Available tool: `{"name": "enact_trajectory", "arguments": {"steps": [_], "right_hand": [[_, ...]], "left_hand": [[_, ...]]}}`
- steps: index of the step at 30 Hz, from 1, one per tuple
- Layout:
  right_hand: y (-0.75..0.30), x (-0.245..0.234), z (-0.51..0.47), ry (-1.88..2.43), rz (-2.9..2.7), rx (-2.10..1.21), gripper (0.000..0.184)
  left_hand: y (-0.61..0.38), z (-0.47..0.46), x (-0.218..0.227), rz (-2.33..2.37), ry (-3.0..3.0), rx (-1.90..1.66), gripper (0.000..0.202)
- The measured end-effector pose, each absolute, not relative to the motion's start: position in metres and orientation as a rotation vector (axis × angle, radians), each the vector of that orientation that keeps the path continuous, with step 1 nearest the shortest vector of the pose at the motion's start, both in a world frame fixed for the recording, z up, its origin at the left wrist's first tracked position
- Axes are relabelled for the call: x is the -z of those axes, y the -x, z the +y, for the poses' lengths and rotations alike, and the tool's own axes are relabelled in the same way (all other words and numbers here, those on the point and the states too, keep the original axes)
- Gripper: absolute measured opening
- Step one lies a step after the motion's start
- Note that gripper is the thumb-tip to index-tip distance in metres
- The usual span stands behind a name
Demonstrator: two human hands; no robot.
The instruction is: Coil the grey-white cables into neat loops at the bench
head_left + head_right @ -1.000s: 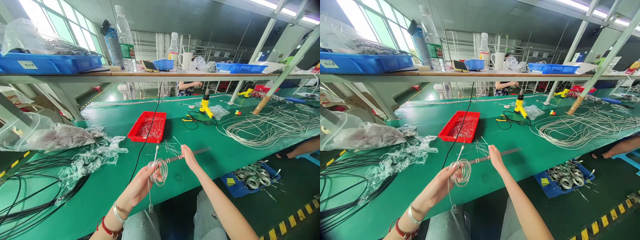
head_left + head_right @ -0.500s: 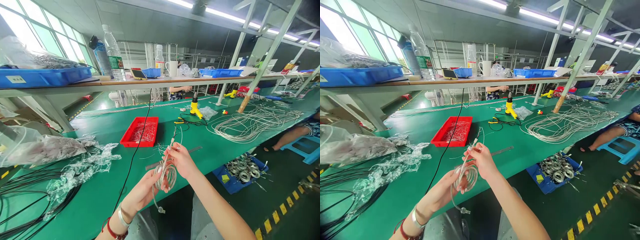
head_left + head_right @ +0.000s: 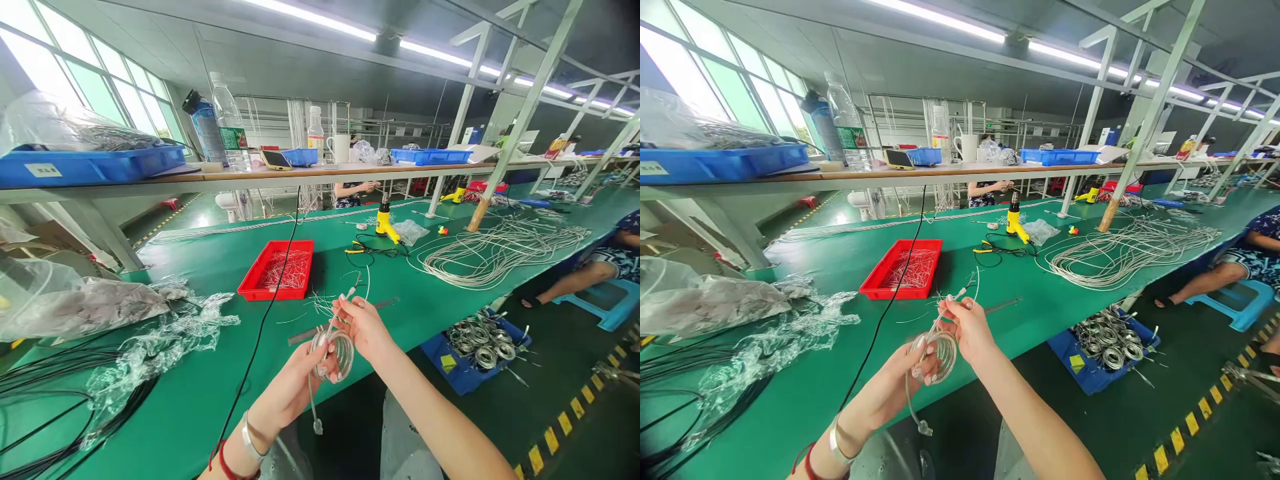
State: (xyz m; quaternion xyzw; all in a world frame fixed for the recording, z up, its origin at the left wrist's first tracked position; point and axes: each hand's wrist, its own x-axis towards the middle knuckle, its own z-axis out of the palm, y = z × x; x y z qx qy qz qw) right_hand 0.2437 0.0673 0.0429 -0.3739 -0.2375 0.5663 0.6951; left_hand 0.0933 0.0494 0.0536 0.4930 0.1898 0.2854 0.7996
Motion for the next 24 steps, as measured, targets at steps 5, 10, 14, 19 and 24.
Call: {"name": "enact_trajectory", "arguments": {"steps": [5,10,14,19,24], "right_hand": [[-0.269,-0.024,0.054,1.124,-0.897,-1.077,0.048],[-0.288,-0.028,0.01,1.256,-1.32,-0.969,0.042],[-0.287,-0.042,-0.014,1.393,-1.863,-0.387,0.025],[-0.285,-0.051,-0.024,1.271,-2.208,0.198,0.02],[-0.293,-0.066,-0.033,1.169,-2.359,0.091,0.021]], "left_hand": [[-0.08,0.059,-0.054,0.426,-0.809,-0.642,0.031],[-0.066,0.063,-0.058,0.513,-0.935,-0.68,0.017],[-0.071,0.058,-0.062,0.71,-1.195,-0.614,0.019],[-0.082,0.056,-0.06,0.792,-1.377,-0.485,0.01],[-0.085,0.063,-0.06,0.759,-1.511,-0.373,0.006]]}}
